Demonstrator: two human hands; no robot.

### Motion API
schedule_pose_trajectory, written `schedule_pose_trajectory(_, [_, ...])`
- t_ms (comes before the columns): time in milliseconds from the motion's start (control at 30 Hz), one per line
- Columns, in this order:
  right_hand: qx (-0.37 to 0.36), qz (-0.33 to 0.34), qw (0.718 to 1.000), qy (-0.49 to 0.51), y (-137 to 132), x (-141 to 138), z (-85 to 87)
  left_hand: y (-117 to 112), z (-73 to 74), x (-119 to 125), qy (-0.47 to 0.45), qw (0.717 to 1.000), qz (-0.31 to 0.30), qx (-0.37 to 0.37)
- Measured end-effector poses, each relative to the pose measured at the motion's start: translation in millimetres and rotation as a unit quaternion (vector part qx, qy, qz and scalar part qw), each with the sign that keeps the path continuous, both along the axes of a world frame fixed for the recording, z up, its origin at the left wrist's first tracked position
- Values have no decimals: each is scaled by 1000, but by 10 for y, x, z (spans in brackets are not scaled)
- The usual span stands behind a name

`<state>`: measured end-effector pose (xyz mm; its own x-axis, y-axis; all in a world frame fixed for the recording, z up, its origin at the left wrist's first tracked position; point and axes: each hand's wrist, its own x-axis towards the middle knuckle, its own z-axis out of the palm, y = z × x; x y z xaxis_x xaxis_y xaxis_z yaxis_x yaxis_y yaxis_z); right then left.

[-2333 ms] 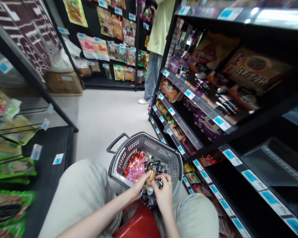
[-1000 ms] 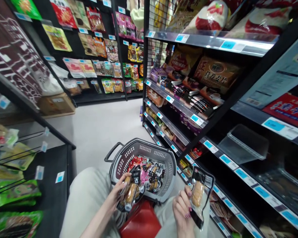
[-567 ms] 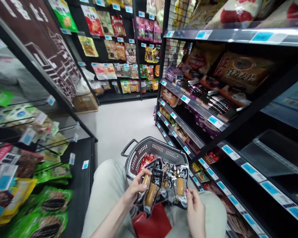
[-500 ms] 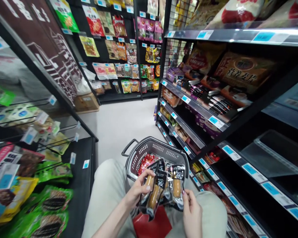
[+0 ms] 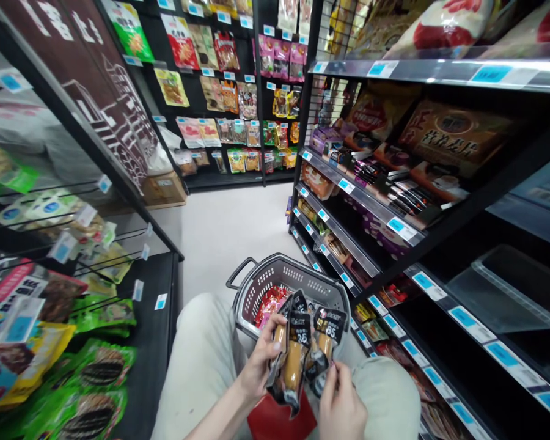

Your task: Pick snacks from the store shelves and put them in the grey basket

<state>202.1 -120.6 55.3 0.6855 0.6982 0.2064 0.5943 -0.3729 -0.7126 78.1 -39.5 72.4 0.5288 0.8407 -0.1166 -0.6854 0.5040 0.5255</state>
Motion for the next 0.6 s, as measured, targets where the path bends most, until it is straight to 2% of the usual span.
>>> schedule_pose_trajectory(67, [26,-1,999,23,-3,-70,-29,5,28,9,8,1000,-8,-7])
schedule_pose_trajectory(133, [36,31,997,64,7,-71,-63,20,55,4,20,1000,-5,-7])
schedule_pose_trajectory(267, [-14,141,979,144,30,89,-65,41,63,-29,78,997,-19,7])
schedule_pose_trajectory(367, [-25,150,961,231,35,204,38,30,30,-38,162,986,-14,36])
schedule_pose_trajectory(433, [16,135,941,308,47,231,111,17,18,-24,222,972,3,77])
schedule_pose_trajectory(500, [60,155,911,379,74,223,131,8,34,0,265,956,6,128])
schedule_pose_trajectory(600, [84,173,873,449,131,186,30,4,109,38,299,935,-24,188])
